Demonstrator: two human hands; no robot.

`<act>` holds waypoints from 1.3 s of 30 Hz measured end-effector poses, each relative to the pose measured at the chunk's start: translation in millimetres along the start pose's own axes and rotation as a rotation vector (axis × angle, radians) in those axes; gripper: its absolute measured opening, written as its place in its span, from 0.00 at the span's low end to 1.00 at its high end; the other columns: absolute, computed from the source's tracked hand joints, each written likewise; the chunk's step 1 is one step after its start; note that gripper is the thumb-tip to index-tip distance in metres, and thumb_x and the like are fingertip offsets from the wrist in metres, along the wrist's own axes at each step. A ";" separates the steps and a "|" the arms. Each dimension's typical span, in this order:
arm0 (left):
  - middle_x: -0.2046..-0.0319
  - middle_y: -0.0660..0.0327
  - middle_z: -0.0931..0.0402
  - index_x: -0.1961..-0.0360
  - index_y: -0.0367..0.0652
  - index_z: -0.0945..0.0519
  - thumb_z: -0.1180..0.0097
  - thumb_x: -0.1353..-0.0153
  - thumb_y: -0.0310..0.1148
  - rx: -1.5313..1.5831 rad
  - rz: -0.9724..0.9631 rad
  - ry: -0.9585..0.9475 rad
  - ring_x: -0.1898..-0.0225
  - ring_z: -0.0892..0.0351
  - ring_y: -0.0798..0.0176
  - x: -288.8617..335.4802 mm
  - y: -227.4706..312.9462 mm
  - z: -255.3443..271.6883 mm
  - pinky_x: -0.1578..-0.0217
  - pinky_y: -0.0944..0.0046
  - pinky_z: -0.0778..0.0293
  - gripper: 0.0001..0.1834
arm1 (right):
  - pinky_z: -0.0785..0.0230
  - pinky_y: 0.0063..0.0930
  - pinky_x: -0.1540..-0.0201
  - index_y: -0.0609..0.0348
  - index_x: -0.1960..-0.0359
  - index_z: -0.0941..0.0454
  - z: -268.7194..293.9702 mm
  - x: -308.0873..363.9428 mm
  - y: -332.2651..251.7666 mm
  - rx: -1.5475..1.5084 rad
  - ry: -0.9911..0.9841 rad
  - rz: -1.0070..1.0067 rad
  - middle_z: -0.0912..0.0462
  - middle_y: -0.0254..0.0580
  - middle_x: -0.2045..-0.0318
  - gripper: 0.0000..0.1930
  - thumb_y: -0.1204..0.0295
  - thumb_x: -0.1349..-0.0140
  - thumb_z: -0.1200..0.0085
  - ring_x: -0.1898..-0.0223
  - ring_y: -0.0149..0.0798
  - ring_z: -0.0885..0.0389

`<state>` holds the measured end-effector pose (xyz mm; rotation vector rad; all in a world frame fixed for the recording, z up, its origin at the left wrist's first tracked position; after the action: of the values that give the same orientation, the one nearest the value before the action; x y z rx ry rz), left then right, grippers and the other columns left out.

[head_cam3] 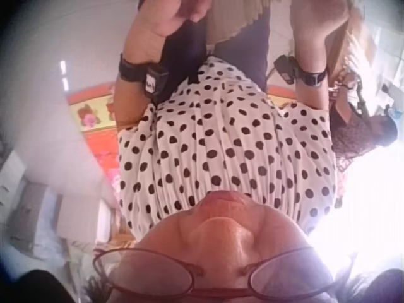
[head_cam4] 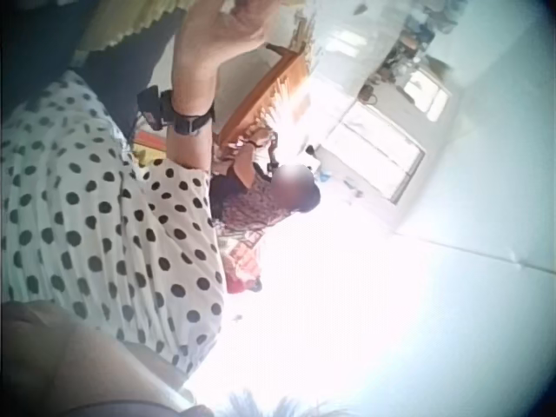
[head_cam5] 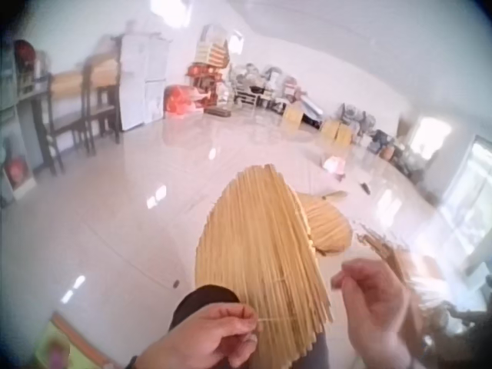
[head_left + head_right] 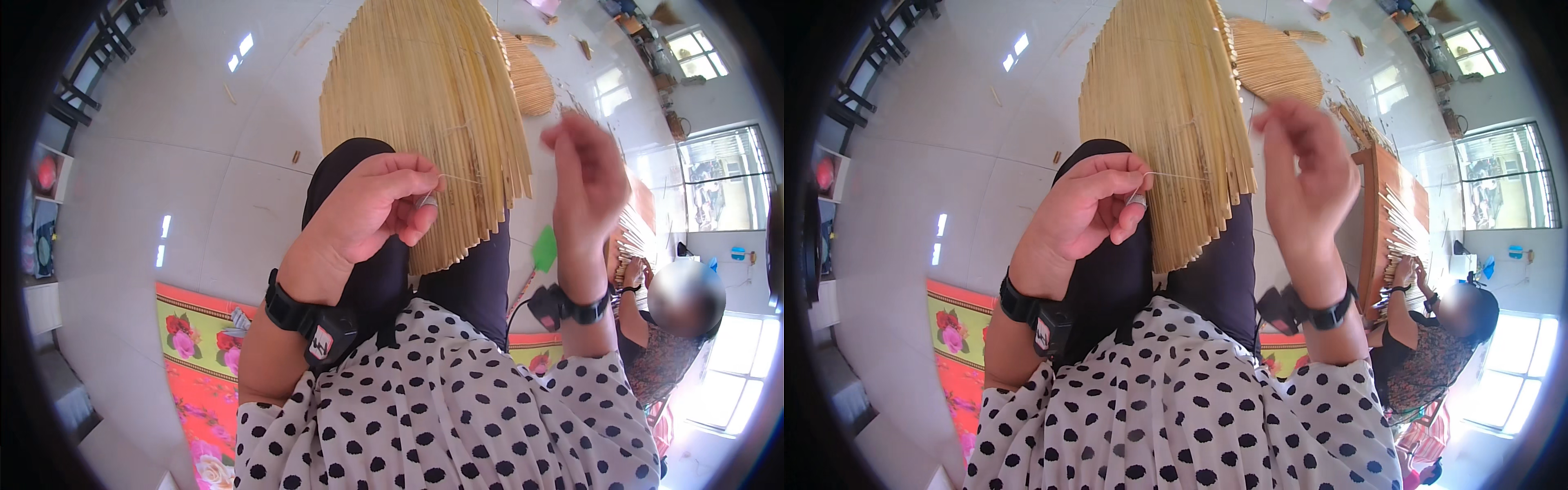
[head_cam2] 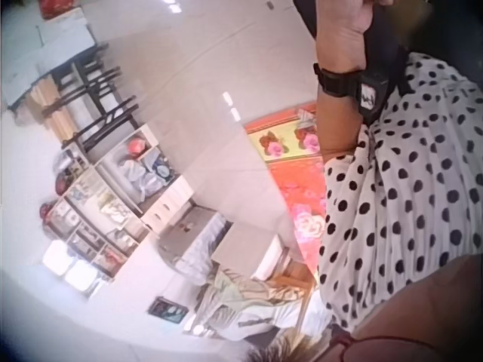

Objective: The person sits on the floor and weaves a large, fan-shaped bamboo object. They use a needle and white thread to stitch the bamboo strips together, occasionally using pliers to adjust the material. The person rotates the object to work on different sections.

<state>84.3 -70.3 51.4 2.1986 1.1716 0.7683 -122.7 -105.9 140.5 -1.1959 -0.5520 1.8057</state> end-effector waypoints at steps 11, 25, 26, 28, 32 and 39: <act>0.81 0.64 0.27 0.62 0.35 0.21 0.46 0.33 0.31 0.059 0.000 -0.037 0.83 0.32 0.73 -13.3 9.2 -8.8 0.82 0.73 0.37 0.09 | 0.24 0.34 0.62 0.66 0.35 0.38 -46.6 94.0 -3.2 0.045 -0.625 -0.387 0.19 0.47 0.62 0.31 0.78 0.41 0.41 0.71 0.42 0.18; 0.64 0.61 0.19 0.50 0.39 0.23 0.44 0.34 0.31 -0.932 -0.476 0.518 0.71 0.21 0.69 -1.0 22.1 0.8 0.70 0.69 0.27 0.13 | 0.28 0.22 0.68 0.64 0.64 0.21 -48.8 68.9 -3.3 -0.319 -0.458 -0.341 0.21 0.36 0.77 0.06 0.78 0.29 0.51 0.73 0.25 0.24; 0.61 0.60 0.18 0.50 0.39 0.23 0.42 0.35 0.31 -1.193 -0.670 0.668 0.68 0.19 0.67 0.9 18.7 7.3 0.68 0.67 0.25 0.14 | 0.29 0.22 0.68 0.64 0.63 0.21 -42.3 64.7 -8.2 -0.328 -0.479 -0.348 0.22 0.35 0.77 0.07 0.77 0.29 0.52 0.73 0.25 0.24; 0.59 0.56 0.20 0.51 0.37 0.23 0.41 0.38 0.27 -1.093 -0.592 0.619 0.64 0.18 0.64 6.1 16.0 6.3 0.65 0.65 0.24 0.14 | 0.30 0.20 0.68 0.64 0.63 0.21 -31.5 55.9 -15.3 -0.353 -0.507 -0.362 0.22 0.34 0.77 0.08 0.77 0.28 0.53 0.73 0.24 0.25; 0.58 0.56 0.23 0.52 0.39 0.22 0.42 0.40 0.24 -1.002 -0.288 0.250 0.63 0.18 0.60 17.8 0.4 10.6 0.62 0.63 0.23 0.14 | 0.35 0.18 0.71 0.65 0.63 0.21 -24.6 42.5 -21.5 -0.469 -0.527 -0.358 0.25 0.30 0.78 0.10 0.75 0.26 0.54 0.75 0.21 0.30; 0.58 0.53 0.23 0.53 0.41 0.21 0.41 0.42 0.23 -1.326 -0.432 0.188 0.67 0.19 0.54 5.7 -44.5 6.2 0.62 0.60 0.22 0.14 | 0.35 0.18 0.71 0.66 0.63 0.21 -27.3 25.4 -34.2 -0.517 -0.483 -0.259 0.25 0.29 0.78 0.10 0.74 0.27 0.54 0.75 0.21 0.31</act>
<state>66.5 -45.0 18.4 0.7714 0.7564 1.1041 -87.8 -69.3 141.1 -0.9404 -1.4519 1.7759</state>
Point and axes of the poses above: each hand's wrist, its own x-axis away from the middle knuckle, its own z-axis out of the back of the hand, y = z × x, the point moved 3 cm from there along -x, towards the middle knuckle
